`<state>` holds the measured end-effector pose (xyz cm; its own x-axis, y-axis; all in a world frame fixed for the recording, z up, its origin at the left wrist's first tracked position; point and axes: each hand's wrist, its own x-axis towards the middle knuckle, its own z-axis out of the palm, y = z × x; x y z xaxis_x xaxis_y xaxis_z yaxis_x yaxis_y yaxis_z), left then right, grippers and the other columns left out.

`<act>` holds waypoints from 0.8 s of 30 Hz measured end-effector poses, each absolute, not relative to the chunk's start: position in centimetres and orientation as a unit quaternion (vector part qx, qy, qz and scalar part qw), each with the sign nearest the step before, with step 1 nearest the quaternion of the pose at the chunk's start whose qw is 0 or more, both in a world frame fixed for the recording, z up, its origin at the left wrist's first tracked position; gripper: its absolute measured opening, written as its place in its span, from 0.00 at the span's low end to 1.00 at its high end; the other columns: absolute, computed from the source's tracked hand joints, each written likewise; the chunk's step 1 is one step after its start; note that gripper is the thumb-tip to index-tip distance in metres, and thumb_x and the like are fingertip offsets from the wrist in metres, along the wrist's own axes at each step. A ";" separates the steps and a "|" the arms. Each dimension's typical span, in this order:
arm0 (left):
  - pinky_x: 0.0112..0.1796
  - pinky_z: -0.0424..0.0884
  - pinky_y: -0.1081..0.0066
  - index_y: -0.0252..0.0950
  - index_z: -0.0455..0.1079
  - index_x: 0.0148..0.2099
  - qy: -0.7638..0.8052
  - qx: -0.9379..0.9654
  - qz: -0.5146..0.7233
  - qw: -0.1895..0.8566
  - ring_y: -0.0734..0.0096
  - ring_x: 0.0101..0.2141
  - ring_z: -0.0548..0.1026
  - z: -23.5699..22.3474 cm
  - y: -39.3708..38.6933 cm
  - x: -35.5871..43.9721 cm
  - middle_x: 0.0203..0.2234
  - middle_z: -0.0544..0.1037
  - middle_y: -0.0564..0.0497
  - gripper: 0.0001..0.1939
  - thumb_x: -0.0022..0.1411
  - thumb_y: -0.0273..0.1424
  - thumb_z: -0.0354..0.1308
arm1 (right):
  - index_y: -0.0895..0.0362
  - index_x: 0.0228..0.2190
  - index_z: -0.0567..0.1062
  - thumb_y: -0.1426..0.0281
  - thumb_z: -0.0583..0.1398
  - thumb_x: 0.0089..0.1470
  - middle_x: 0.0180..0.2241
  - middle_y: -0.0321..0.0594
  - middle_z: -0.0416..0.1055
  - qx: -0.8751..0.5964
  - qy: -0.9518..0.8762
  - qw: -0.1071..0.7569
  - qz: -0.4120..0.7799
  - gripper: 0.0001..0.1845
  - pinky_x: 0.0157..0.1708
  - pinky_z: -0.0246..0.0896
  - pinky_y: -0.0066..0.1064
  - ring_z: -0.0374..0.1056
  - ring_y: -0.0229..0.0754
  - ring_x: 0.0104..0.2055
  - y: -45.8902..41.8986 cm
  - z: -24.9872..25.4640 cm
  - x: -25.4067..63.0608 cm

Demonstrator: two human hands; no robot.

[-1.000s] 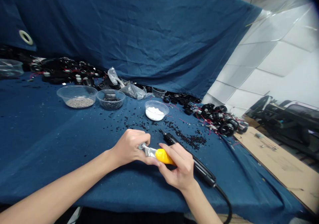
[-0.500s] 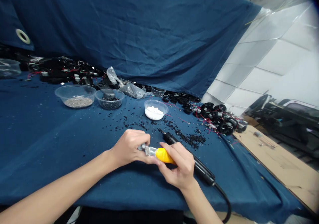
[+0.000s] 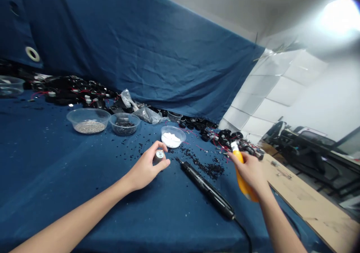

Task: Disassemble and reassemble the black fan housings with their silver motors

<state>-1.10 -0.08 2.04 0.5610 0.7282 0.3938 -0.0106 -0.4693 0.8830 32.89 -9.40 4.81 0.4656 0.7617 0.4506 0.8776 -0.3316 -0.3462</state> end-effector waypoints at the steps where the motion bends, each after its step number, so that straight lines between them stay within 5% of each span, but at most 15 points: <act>1: 0.31 0.65 0.71 0.39 0.57 0.45 0.227 0.746 0.405 0.477 0.73 0.26 0.67 1.9 0.1 -1.1 0.25 0.65 0.58 0.07 0.65 0.30 0.51 | 0.61 0.33 0.73 0.56 0.59 0.62 0.26 0.33 0.67 -0.823 -0.514 0.229 -0.077 0.19 0.28 0.64 0.28 0.65 0.34 0.25 -9.0 4.1 33.9; 5: 0.33 0.67 0.67 0.36 0.59 0.47 0.189 0.717 0.403 0.536 0.71 0.28 0.68 1.5 0.4 -0.9 0.27 0.66 0.56 0.08 0.66 0.30 0.48 | 0.61 0.35 0.73 0.62 0.60 0.62 0.32 0.36 0.70 -0.838 -0.540 0.075 -0.022 0.13 0.34 0.68 0.32 0.69 0.37 0.32 -7.6 0.9 35.6; 9: 0.36 0.68 0.65 0.35 0.61 0.50 0.173 0.716 0.371 0.565 0.70 0.29 0.69 0.8 0.3 -0.7 0.27 0.67 0.55 0.11 0.65 0.28 0.50 | 0.61 0.39 0.73 0.64 0.61 0.62 0.39 0.41 0.71 -0.822 -0.566 0.047 -0.053 0.12 0.41 0.69 0.37 0.70 0.41 0.39 -6.5 0.6 34.4; 14: 0.37 0.72 0.66 0.38 0.54 0.62 0.181 0.726 0.306 0.589 0.70 0.34 0.74 -0.2 0.2 -0.5 0.35 0.74 0.51 0.27 0.62 0.26 0.54 | 0.60 0.47 0.71 0.65 0.61 0.61 0.50 0.46 0.67 -0.753 -0.622 0.171 -0.131 0.15 0.51 0.63 0.48 0.65 0.49 0.52 -3.4 1.4 28.7; 19: 0.46 0.73 0.61 0.36 0.51 0.66 0.213 0.723 0.317 0.576 0.65 0.40 0.78 -0.1 0.2 0.0 0.42 0.78 0.44 0.31 0.64 0.31 0.56 | 0.59 0.49 0.70 0.67 0.60 0.62 0.51 0.45 0.66 -0.647 -0.682 0.319 -0.123 0.15 0.51 0.64 0.47 0.65 0.49 0.52 0.0 1.2 20.3; 24: 0.52 0.70 0.59 0.33 0.63 0.59 0.263 0.713 0.433 0.484 0.59 0.46 0.77 0.8 1.7 -0.1 0.46 0.79 0.42 0.26 0.61 0.36 0.62 | 0.60 0.47 0.70 0.67 0.57 0.64 0.45 0.43 0.69 -0.580 -0.677 0.447 -0.078 0.12 0.46 0.67 0.42 0.68 0.44 0.46 1.1 0.1 16.2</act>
<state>-0.15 1.68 0.82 0.4862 0.7943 0.3643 -0.0447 -0.3938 0.9181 16.22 1.10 0.14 0.0706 0.7156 0.6950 0.8543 0.3163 -0.4124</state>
